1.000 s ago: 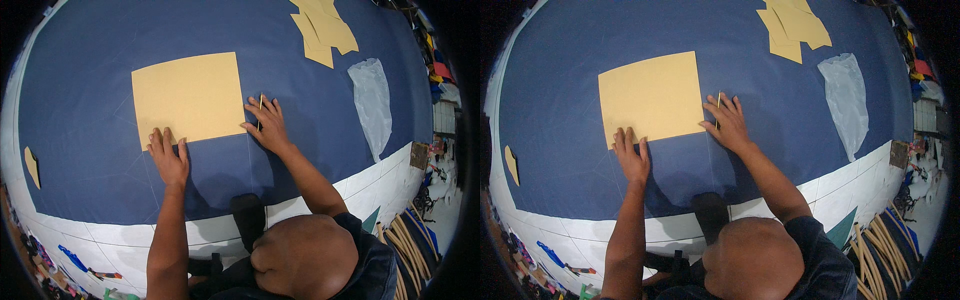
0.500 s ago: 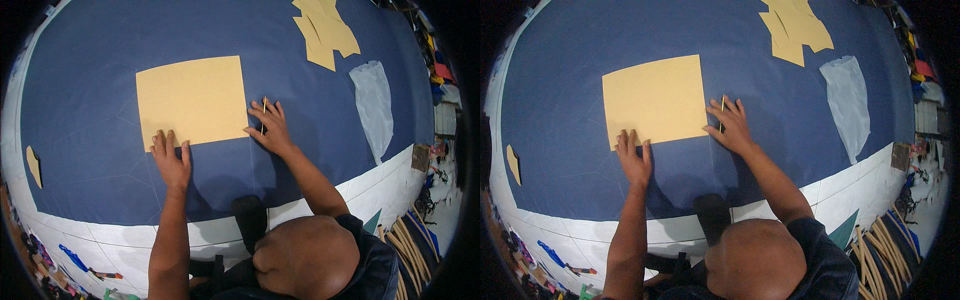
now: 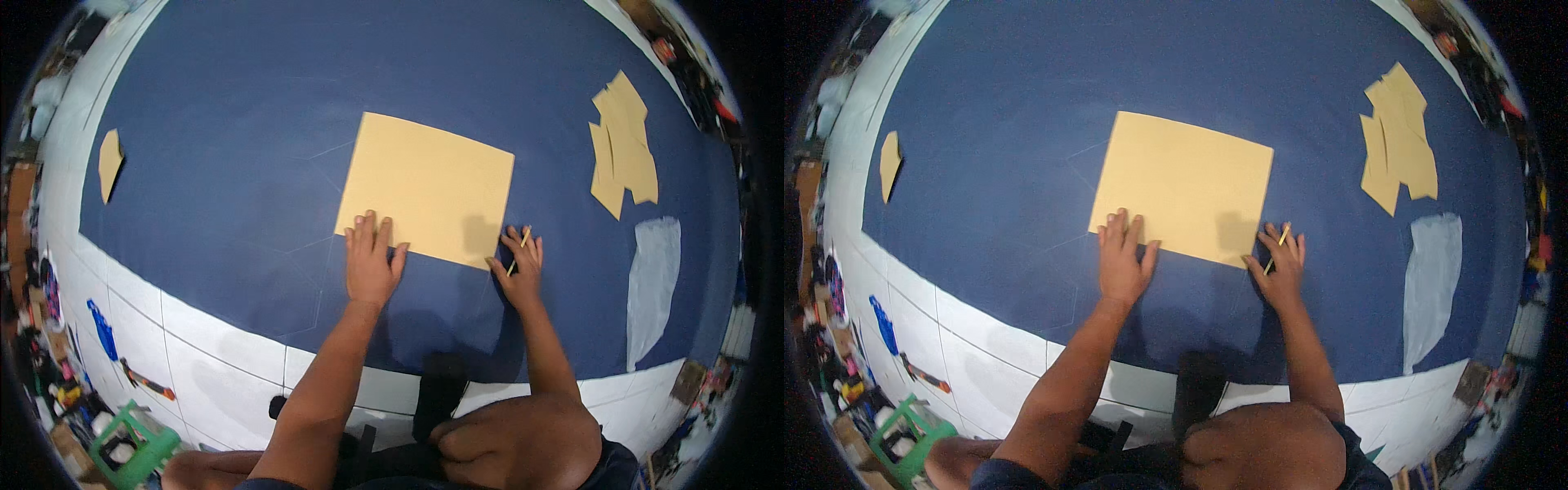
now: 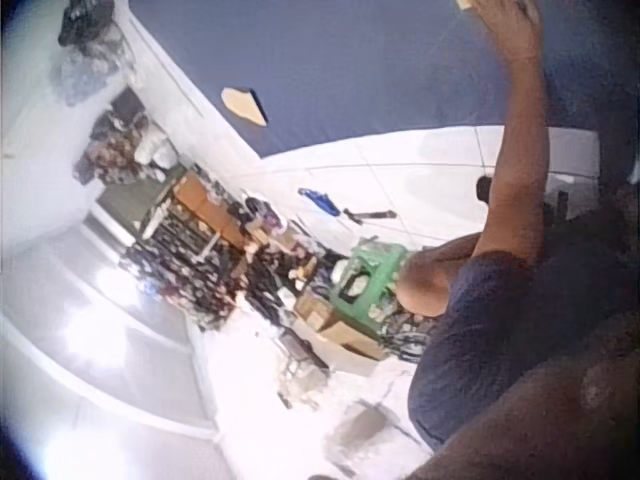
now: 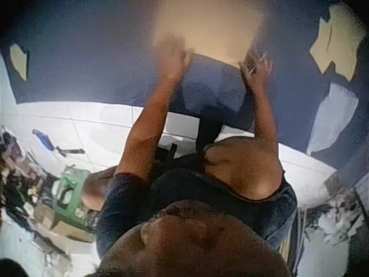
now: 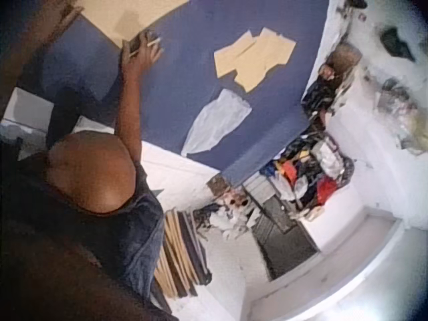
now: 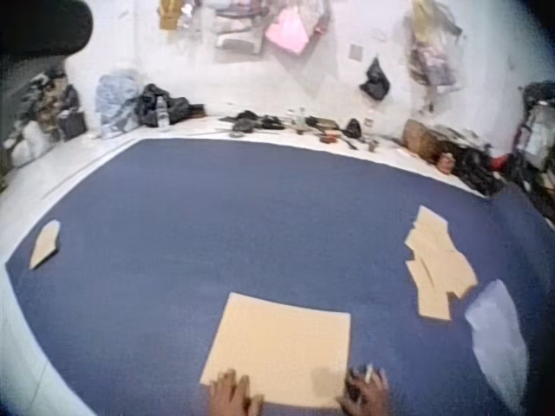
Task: The person traces the outline of a rectangular template onto a large piece of blue fabric using a pencil.
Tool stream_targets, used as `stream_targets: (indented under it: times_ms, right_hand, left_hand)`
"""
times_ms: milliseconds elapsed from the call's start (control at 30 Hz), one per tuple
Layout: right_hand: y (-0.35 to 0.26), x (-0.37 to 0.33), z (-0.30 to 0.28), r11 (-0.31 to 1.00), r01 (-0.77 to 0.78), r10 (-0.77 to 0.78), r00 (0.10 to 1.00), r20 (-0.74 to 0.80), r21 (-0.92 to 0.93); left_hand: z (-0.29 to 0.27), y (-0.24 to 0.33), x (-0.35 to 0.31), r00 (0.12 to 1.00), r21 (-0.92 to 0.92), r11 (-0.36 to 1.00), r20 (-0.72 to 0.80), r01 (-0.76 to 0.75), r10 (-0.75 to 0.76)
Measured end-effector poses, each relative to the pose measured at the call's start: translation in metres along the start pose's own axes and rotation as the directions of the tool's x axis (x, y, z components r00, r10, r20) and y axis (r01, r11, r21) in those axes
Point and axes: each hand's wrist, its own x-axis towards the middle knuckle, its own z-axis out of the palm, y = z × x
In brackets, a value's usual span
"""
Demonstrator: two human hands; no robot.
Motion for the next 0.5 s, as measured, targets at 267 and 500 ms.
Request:
stream_targets:
  times_ms: [267,500]
  right_hand:
    - [-0.0012,-0.0009,-0.0019,0.999,0.051,-0.051,0.999,0.001,-0.015]
    - [-0.0065,-0.0002,-0.0050,1.000,0.007,-0.006,1.000,0.023,-0.015]
  left_hand:
    - [-0.0019,-0.0001,-0.0014,1.000,-0.025,1.000,-0.032,-0.001,0.000]
    - [0.0009,0.0007,-0.0027,0.998,-0.058,0.998,-0.065,-0.013,0.009]
